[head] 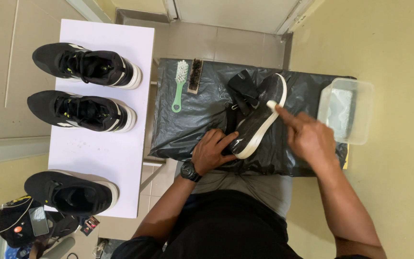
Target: A person is scrubbing the white midsole of a black sneaker using a toothbrush and a container of cleaning solution.
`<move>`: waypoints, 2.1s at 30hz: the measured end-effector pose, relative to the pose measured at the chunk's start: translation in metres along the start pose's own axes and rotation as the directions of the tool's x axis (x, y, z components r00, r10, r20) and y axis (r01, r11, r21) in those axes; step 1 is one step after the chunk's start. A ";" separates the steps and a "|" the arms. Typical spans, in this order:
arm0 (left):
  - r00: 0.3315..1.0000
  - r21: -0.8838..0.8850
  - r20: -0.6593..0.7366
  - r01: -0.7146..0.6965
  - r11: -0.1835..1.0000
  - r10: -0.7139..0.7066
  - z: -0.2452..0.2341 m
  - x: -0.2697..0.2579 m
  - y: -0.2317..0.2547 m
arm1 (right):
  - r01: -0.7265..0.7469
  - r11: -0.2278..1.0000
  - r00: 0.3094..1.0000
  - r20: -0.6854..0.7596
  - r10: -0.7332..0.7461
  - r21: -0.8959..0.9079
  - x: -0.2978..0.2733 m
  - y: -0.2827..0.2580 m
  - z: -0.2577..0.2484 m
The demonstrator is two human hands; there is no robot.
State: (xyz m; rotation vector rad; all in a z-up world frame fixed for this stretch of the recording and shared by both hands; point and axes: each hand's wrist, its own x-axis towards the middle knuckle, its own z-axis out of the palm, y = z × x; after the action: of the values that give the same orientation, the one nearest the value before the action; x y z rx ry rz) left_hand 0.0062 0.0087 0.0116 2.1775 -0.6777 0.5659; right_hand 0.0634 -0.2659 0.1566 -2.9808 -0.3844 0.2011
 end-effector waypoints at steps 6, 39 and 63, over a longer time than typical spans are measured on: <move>1.000 0.033 0.000 -0.028 0.999 0.028 0.002 -0.001 -0.003 | 0.009 0.986 1.000 -0.005 -0.010 -0.165 0.041 0.013 -0.018; 1.000 0.050 -0.005 -0.024 0.998 0.025 -0.002 -0.001 0.002 | 0.056 0.941 0.812 0.563 0.152 -0.335 0.065 -0.045 -0.075; 0.998 0.016 -0.056 -0.028 0.999 0.029 0.001 -0.002 0.001 | 0.064 0.884 0.903 0.404 0.146 -0.463 0.083 -0.069 -0.098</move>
State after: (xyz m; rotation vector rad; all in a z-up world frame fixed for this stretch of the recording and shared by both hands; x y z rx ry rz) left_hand 0.0038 0.0078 0.0103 2.1607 -0.6774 0.6465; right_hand 0.1404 -0.1896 0.2534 -3.4046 -0.4693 0.9091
